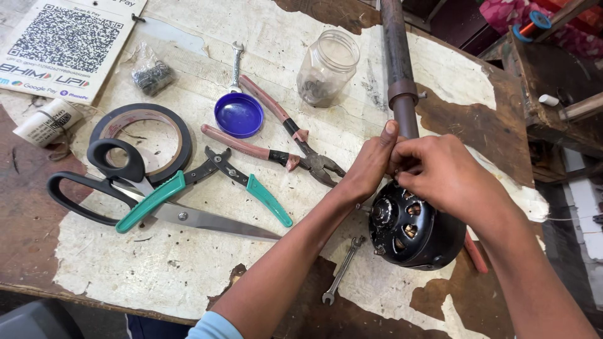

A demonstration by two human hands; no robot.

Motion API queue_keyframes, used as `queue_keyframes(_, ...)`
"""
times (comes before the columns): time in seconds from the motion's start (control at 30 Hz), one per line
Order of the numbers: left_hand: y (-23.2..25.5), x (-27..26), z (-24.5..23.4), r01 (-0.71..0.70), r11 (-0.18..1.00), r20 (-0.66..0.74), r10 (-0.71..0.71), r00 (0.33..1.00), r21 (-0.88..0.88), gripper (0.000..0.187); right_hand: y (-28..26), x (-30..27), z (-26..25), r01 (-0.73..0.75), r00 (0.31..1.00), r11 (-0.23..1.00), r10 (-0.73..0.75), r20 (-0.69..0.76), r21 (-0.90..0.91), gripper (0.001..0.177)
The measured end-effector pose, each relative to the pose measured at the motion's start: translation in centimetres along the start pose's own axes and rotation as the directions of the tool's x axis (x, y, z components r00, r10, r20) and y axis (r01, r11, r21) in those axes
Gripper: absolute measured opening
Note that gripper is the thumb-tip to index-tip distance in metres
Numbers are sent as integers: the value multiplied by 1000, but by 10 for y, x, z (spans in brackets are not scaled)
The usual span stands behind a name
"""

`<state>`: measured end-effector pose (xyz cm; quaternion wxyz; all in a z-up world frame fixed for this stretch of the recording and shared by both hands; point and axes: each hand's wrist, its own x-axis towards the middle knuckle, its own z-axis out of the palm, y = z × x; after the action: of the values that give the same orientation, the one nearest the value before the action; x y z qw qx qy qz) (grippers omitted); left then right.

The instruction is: The person works on an electric motor mounted on a vertical pipe, using pliers to strip and adjust red and black wires at the motor's terminal. They repeatedly reposition the motor and manipulate the wires by hand, occasionally using pliers to pull or twist connections.

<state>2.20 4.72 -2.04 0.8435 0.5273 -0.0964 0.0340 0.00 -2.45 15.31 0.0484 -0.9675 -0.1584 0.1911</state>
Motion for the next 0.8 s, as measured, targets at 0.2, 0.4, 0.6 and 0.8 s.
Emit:
queue_keyframes(0.2,1,2,-5,3,1000,-12,-3,1000,10,94,9,5,7,110,993,993,-107,-54,54,27)
queue_keyframes(0.4,11,0,-19,63,977,-41,-56,998,204,97,-2,5,14,-22,999,996,25,-31,84,30)
queue_keyframes(0.6,46,-5,-45,262,954,125,-280,952,147,92,0,-4,19,-331,942,927,335,9,177,26)
queue_keyframes(0.8,64,-19,-44,309,943,287,-332,899,126,33,4,-7,19,-32,983,911,104,-152,412,63)
